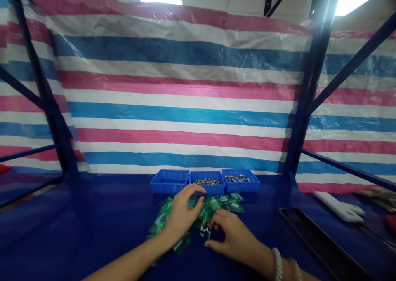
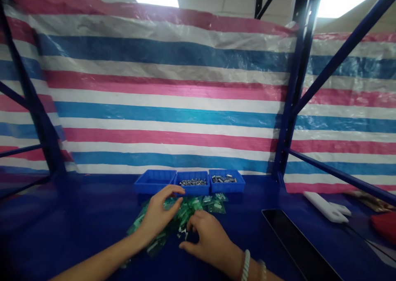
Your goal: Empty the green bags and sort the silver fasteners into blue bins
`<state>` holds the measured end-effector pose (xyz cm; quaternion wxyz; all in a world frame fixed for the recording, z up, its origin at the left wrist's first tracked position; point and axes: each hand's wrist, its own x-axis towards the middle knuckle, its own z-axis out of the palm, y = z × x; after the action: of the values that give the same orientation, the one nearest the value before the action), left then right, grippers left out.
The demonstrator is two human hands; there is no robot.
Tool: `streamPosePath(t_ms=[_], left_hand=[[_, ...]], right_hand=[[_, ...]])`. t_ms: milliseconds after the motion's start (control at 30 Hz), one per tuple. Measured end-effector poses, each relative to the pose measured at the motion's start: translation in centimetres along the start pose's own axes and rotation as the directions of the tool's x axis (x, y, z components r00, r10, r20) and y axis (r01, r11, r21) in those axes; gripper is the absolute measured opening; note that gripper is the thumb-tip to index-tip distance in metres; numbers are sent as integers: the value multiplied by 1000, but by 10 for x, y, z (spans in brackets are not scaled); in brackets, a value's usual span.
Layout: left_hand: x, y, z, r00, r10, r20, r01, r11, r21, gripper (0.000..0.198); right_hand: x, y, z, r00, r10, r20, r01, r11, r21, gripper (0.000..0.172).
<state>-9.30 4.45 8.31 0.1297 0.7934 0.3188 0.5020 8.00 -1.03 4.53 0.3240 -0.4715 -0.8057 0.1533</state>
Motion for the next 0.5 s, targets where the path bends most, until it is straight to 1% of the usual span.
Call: streamPosePath(t_ms=[100, 167, 267, 333, 400, 500], left_hand=[[-8, 7, -2, 1000, -30, 2, 30, 999, -19, 18], [-8, 10, -3, 999, -48, -4, 48, 998, -45, 18], [-9, 14, -3, 997, -73, 24, 75, 994, -80, 18], [-13, 16, -2, 994, -92, 61, 98, 990, -105, 19], [-17, 19, 0, 987, -120, 104, 134, 982, -130, 20], [-22, 23, 4, 976, -158, 152, 182, 970, -160, 22]], right_hand=[[0, 3, 3, 1000, 14, 10, -14, 1000, 14, 14], [1, 5, 3, 1000, 17, -3, -17, 998, 52, 14], [3, 6, -1, 997, 73, -11, -69, 979, 194, 19], [5, 6, -5, 995, 89, -40, -72, 948, 311, 18], [6, 6, -11, 991, 43, -123, 7, 926, 378, 14], [6, 4, -19, 968, -40, -248, 134, 916, 378, 12]])
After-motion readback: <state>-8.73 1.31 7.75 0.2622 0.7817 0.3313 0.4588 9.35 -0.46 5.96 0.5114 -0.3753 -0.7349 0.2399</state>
